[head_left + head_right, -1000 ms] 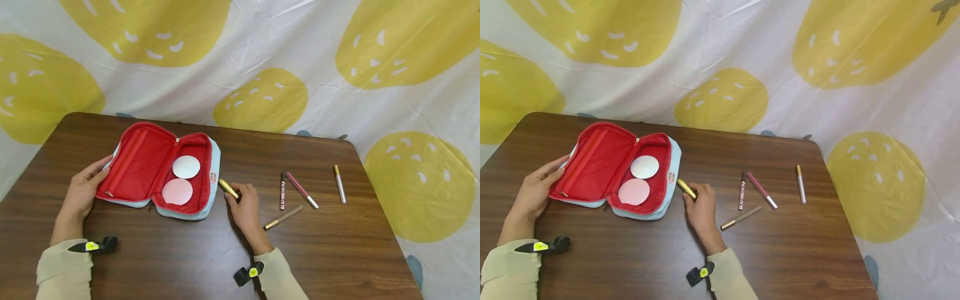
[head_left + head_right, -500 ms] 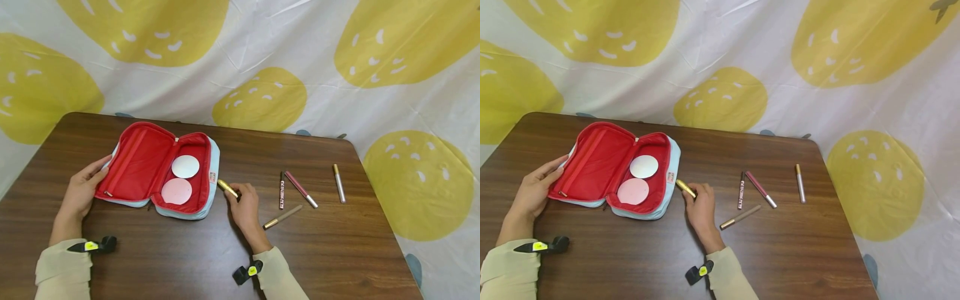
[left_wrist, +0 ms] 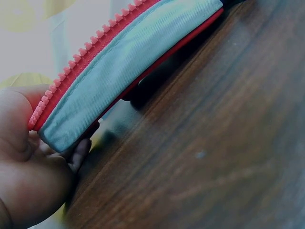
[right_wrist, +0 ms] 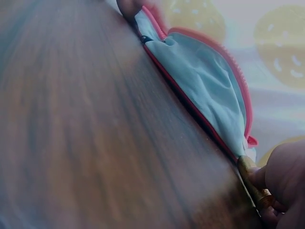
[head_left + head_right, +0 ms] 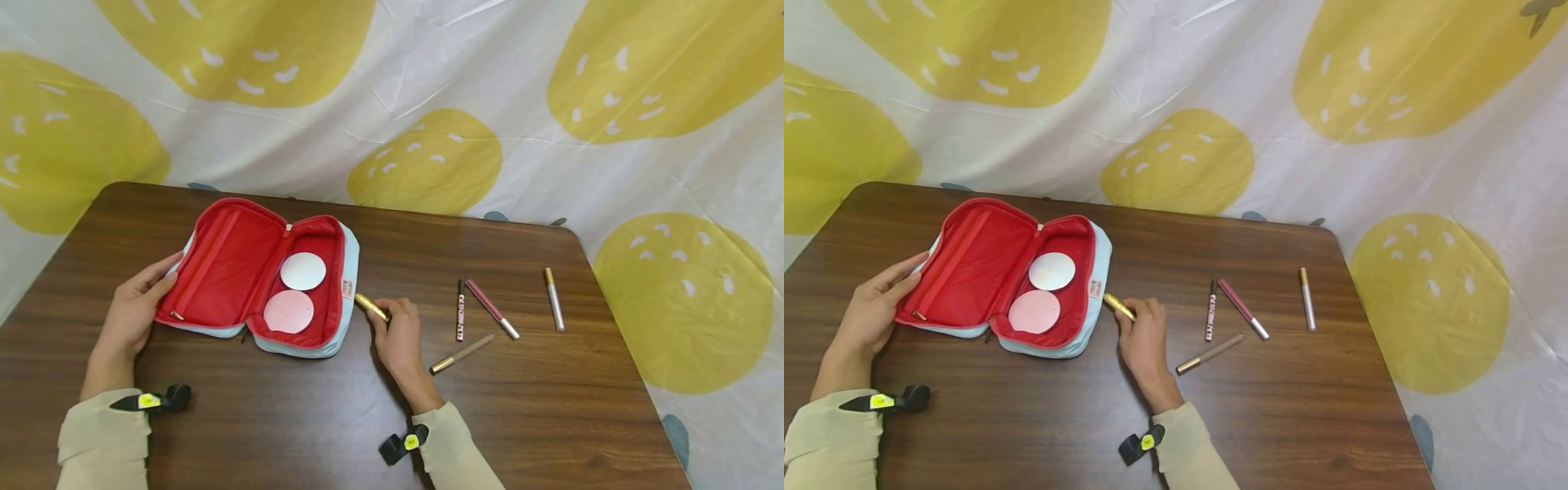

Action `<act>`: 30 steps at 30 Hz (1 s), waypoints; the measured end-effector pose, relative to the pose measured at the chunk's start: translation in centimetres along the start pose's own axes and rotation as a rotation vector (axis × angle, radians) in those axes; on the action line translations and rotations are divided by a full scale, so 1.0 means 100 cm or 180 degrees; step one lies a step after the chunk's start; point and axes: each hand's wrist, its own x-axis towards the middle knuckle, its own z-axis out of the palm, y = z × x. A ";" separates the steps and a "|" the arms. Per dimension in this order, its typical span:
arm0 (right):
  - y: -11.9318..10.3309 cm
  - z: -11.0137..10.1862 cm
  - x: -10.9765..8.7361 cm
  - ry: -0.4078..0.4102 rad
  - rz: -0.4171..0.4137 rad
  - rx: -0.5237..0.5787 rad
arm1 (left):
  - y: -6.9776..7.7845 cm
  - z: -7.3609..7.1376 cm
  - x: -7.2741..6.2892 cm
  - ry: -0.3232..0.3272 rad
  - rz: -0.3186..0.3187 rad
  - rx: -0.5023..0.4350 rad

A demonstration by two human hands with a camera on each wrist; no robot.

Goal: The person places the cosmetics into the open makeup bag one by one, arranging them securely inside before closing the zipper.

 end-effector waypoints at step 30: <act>-0.027 0.014 0.039 0.0156 -0.0286 0.0262 | -0.002 -0.003 0.002 0.0007 -0.0069 0.0039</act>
